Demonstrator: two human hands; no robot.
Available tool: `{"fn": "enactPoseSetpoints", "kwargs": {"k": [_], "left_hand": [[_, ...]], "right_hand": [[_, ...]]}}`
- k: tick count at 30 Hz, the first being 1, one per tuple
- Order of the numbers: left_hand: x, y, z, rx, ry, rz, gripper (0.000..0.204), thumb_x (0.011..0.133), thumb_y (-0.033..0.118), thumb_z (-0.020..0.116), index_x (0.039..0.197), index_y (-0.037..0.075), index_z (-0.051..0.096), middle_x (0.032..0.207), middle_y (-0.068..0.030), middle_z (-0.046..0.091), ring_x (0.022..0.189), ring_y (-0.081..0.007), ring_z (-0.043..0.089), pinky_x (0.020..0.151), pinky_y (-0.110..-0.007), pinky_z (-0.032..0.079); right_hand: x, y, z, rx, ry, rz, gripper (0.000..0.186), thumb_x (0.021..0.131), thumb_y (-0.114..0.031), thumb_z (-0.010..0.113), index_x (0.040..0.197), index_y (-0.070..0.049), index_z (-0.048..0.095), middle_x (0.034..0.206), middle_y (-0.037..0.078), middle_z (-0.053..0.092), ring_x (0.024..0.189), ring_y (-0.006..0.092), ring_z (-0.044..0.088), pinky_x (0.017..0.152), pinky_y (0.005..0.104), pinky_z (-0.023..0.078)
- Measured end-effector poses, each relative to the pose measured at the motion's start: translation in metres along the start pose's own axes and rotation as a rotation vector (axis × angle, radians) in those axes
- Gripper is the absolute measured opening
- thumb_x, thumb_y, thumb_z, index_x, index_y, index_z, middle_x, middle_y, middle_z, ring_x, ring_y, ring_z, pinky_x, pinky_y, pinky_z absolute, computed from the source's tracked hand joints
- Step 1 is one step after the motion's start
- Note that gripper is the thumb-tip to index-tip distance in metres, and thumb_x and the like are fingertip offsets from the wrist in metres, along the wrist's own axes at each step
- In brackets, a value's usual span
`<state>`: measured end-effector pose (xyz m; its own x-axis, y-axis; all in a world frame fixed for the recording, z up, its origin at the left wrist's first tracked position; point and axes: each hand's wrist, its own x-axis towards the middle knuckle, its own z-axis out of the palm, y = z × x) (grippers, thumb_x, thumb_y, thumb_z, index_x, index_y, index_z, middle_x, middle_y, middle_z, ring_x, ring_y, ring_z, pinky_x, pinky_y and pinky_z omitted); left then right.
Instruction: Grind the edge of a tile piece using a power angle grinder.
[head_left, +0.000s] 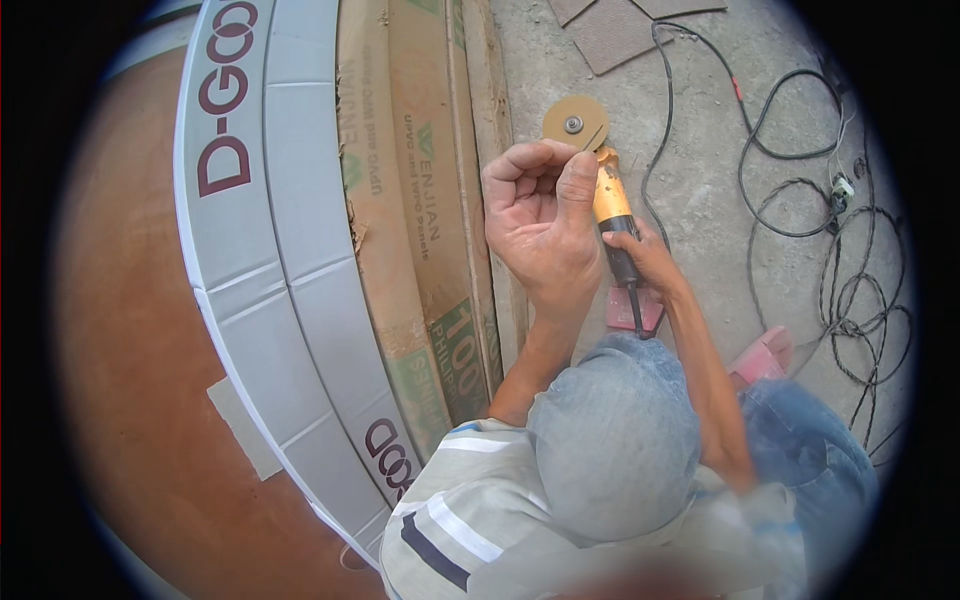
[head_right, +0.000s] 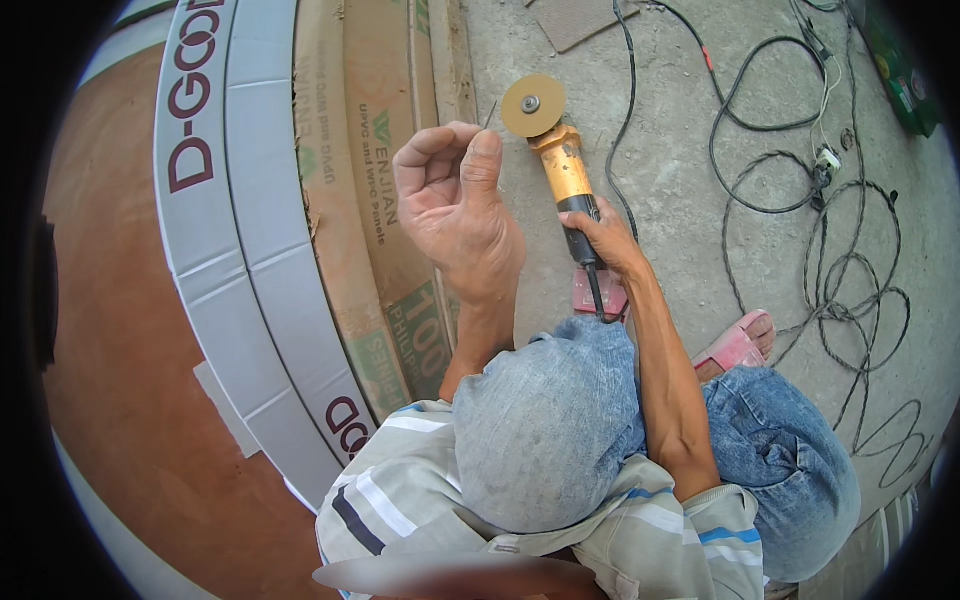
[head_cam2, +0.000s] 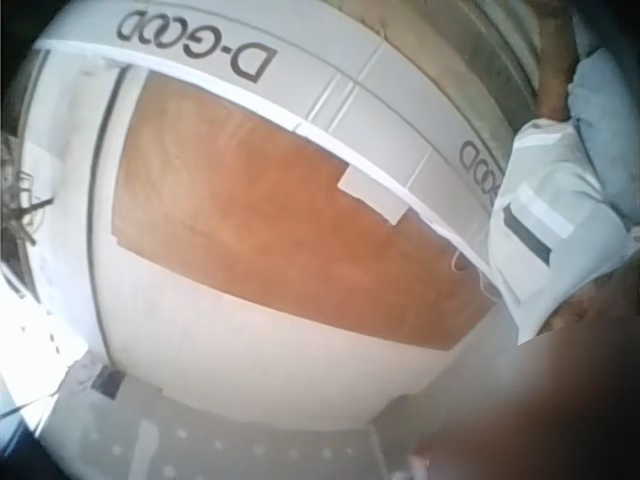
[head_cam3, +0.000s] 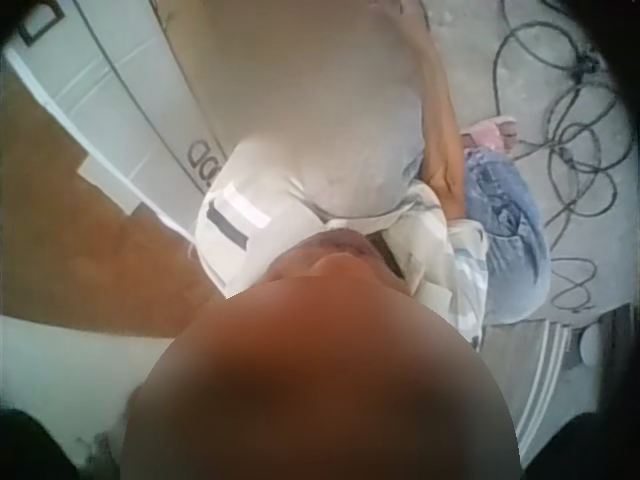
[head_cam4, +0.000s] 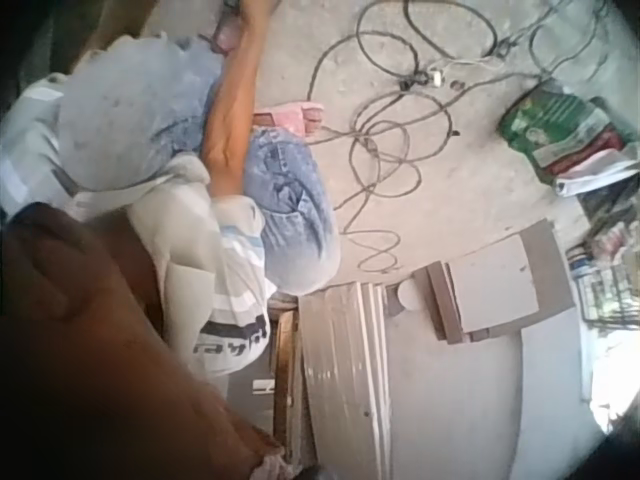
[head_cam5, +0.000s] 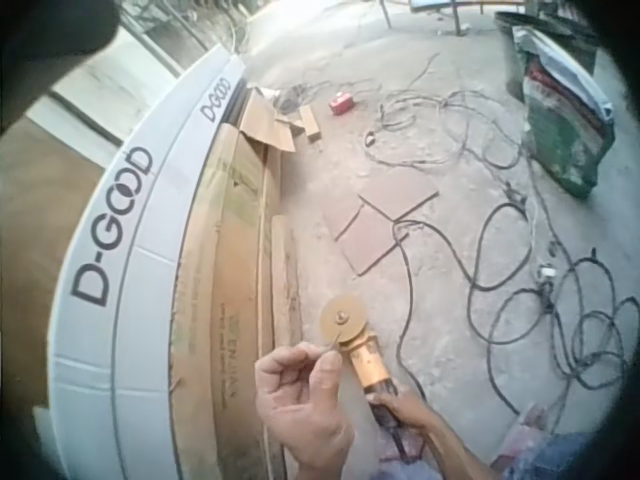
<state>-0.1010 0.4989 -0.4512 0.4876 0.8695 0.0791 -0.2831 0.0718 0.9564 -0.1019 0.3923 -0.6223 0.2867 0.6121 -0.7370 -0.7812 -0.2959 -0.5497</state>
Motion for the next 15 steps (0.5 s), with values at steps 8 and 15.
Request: {"fn": "enactPoseSetpoints", "kwargs": {"k": [8,15], "left_hand": [[0.0039,-0.0017,-0.0024,0.129,0.075,0.130,0.024,0.086,-0.002,0.068,0.104,0.001,0.053,0.094,-0.0083,0.064,0.086,-0.0102,0.060,0.078,-0.022,0.050],[0.0057,-0.0027,-0.0073,0.160,0.096,0.082,0.019,0.089,0.002,0.066,0.102,0.000,0.053,0.093,-0.0066,0.061,0.087,-0.0092,0.057,0.081,-0.023,0.047]], "right_hand": [[-0.0021,-0.0021,0.0020,-0.011,0.011,0.010,0.068,0.072,-0.037,0.072,0.124,0.000,0.049,0.086,0.007,0.057,0.067,0.0134,0.056,0.052,0.0265,0.046],[0.0004,0.0010,0.0025,-0.016,0.009,-0.005,0.067,0.072,-0.037,0.072,0.123,0.000,0.050,0.085,0.007,0.057,0.067,0.0135,0.056,0.052,0.0265,0.046]]}}
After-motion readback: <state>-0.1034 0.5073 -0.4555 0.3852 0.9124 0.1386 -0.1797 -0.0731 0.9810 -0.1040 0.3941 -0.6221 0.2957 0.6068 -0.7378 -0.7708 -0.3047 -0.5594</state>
